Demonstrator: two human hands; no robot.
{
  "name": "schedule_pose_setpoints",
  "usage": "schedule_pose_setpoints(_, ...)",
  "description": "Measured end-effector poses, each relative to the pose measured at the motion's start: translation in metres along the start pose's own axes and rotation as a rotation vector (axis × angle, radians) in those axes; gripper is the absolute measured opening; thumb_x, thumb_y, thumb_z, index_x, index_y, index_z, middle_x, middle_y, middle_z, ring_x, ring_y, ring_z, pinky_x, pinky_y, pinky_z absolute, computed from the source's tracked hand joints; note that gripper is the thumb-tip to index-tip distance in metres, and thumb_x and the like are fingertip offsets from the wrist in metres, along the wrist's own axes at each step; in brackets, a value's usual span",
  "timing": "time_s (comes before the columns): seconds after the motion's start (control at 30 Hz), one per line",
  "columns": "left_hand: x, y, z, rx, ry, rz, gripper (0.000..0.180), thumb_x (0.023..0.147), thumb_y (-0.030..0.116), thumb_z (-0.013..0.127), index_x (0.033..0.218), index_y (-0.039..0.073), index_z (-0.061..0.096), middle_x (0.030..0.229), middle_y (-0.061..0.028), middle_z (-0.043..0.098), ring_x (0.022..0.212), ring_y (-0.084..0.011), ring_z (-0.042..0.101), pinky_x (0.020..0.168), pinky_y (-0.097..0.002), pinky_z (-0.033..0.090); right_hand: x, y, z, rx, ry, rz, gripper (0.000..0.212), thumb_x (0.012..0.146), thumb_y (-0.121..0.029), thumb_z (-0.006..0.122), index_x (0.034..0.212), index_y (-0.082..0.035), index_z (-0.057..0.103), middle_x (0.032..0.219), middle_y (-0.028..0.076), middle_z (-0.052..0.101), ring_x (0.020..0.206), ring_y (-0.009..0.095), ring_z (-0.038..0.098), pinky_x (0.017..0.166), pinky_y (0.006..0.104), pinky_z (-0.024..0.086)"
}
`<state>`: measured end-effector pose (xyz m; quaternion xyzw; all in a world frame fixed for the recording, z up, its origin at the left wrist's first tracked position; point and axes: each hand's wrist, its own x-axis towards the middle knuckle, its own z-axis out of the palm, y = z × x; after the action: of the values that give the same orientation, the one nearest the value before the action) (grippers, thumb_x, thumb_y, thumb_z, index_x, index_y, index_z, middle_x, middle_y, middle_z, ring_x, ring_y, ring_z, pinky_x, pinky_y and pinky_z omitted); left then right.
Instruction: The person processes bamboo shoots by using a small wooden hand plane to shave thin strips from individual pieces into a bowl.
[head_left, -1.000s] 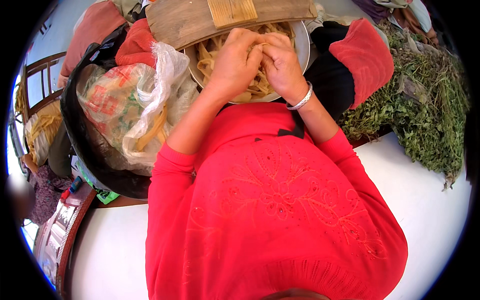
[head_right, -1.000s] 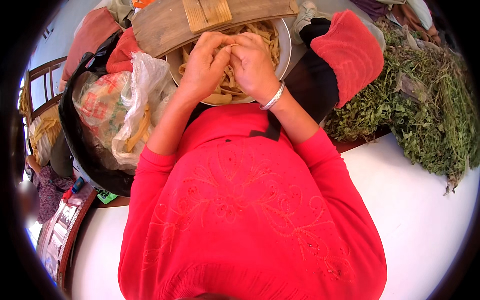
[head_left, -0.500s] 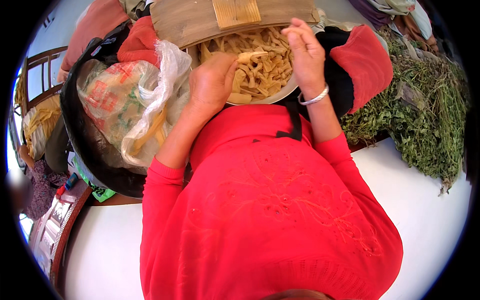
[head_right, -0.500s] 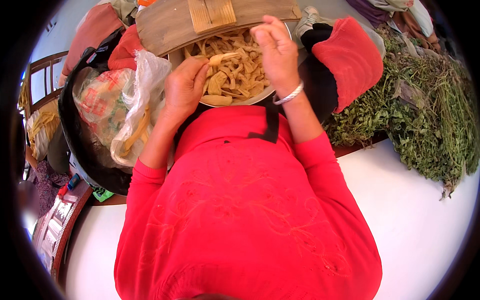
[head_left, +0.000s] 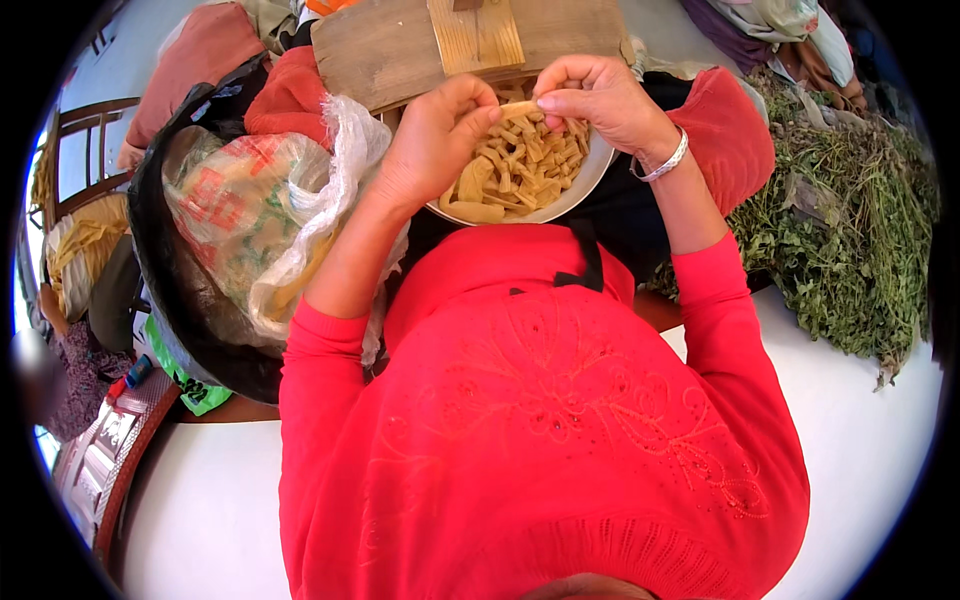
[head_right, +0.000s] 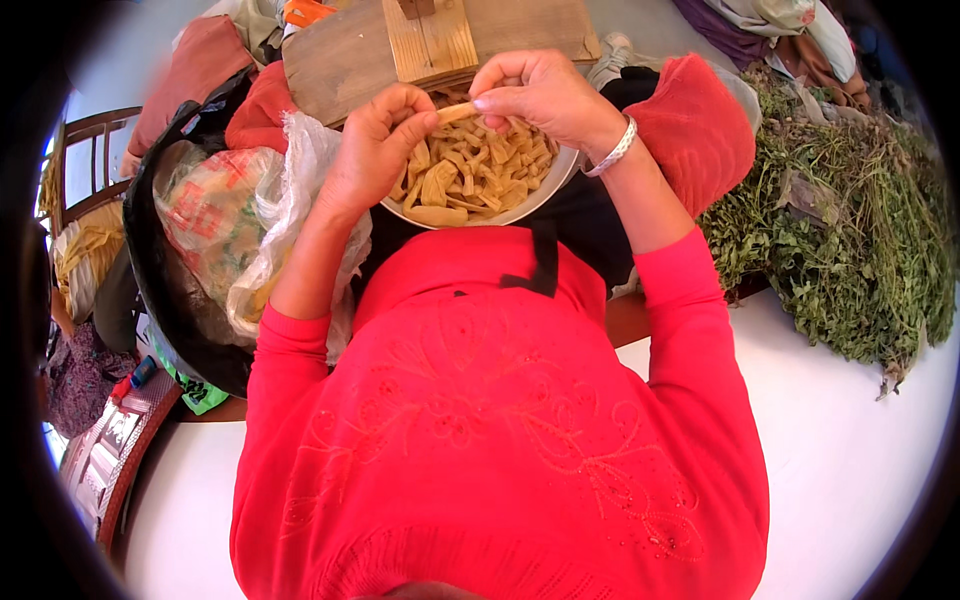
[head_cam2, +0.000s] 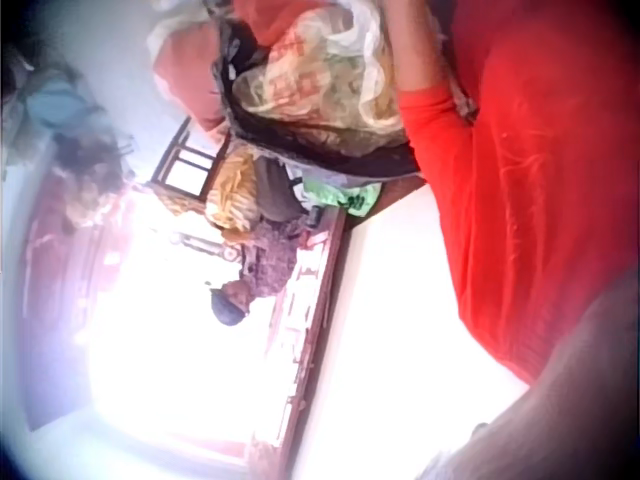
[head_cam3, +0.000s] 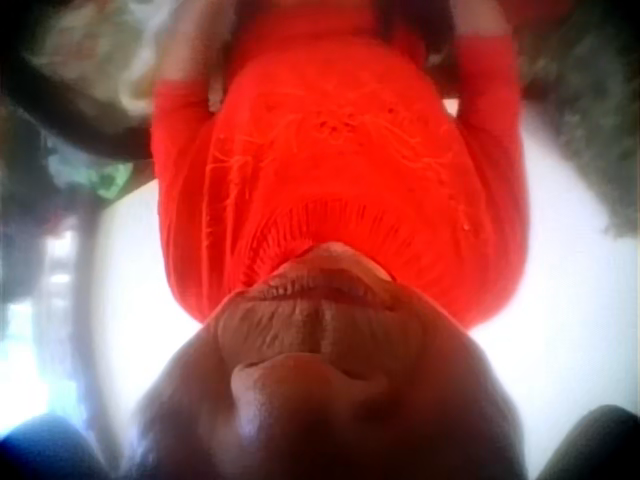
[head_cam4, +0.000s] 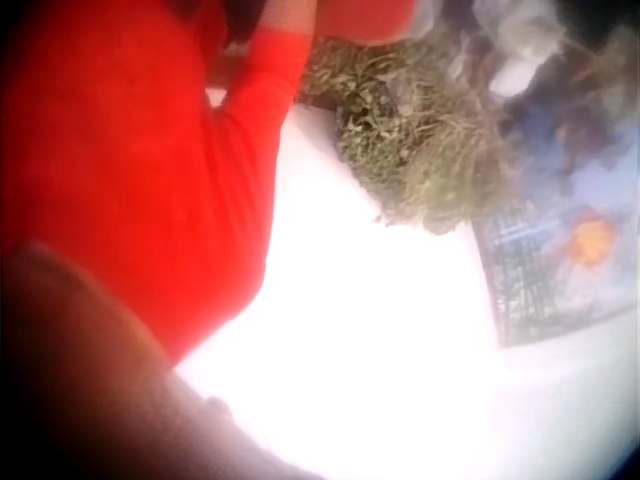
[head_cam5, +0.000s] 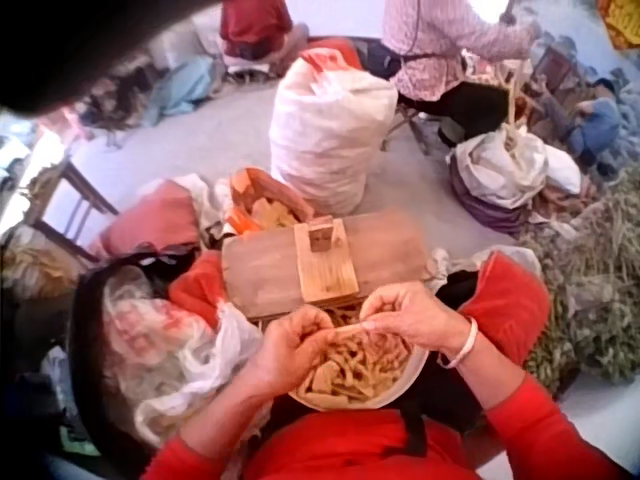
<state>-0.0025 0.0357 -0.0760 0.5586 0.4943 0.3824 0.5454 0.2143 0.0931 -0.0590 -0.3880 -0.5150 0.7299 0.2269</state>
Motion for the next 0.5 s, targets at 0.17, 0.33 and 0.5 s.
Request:
schedule_pose_setpoints(0.17,0.032,-0.008,-0.031,0.009,0.024,-0.041,0.010,0.090,0.011,0.056,0.092,0.001,0.059,0.073,0.0022,0.056,0.066,-0.0043,0.046,0.059,-0.0202,0.038,0.028,0.002,0.000,-0.091,0.203,-0.126,0.008,0.087,-0.010,0.063,0.092,-0.004,0.064,0.073,-0.001,0.061,0.062,0.005,0.055,0.057,0.0174,0.045)
schedule_pose_setpoints(0.33,0.062,-0.024,-0.042,0.036,0.062,-0.064,0.011,0.090,0.013,0.056,0.093,0.002,0.060,0.074,0.0036,0.055,0.067,-0.0036,0.046,0.059,-0.0198,0.037,0.057,0.017,0.001,-0.219,0.348,-0.245,0.007,0.087,-0.009,0.062,0.091,-0.003,0.064,0.074,-0.002,0.061,0.062,0.003,0.052,0.057,0.0176,0.044)
schedule_pose_setpoints(0.5,0.083,-0.038,-0.039,0.104,0.074,-0.045,0.010,0.089,0.013,0.056,0.088,0.003,0.060,0.071,0.0039,0.054,0.064,-0.0056,0.047,0.056,-0.0226,0.038,0.072,0.028,-0.002,-0.689,0.470,-0.338,0.010,0.082,-0.010,0.060,0.084,-0.001,0.063,0.076,0.009,0.064,0.068,0.022,0.060,0.065,0.0313,0.048)
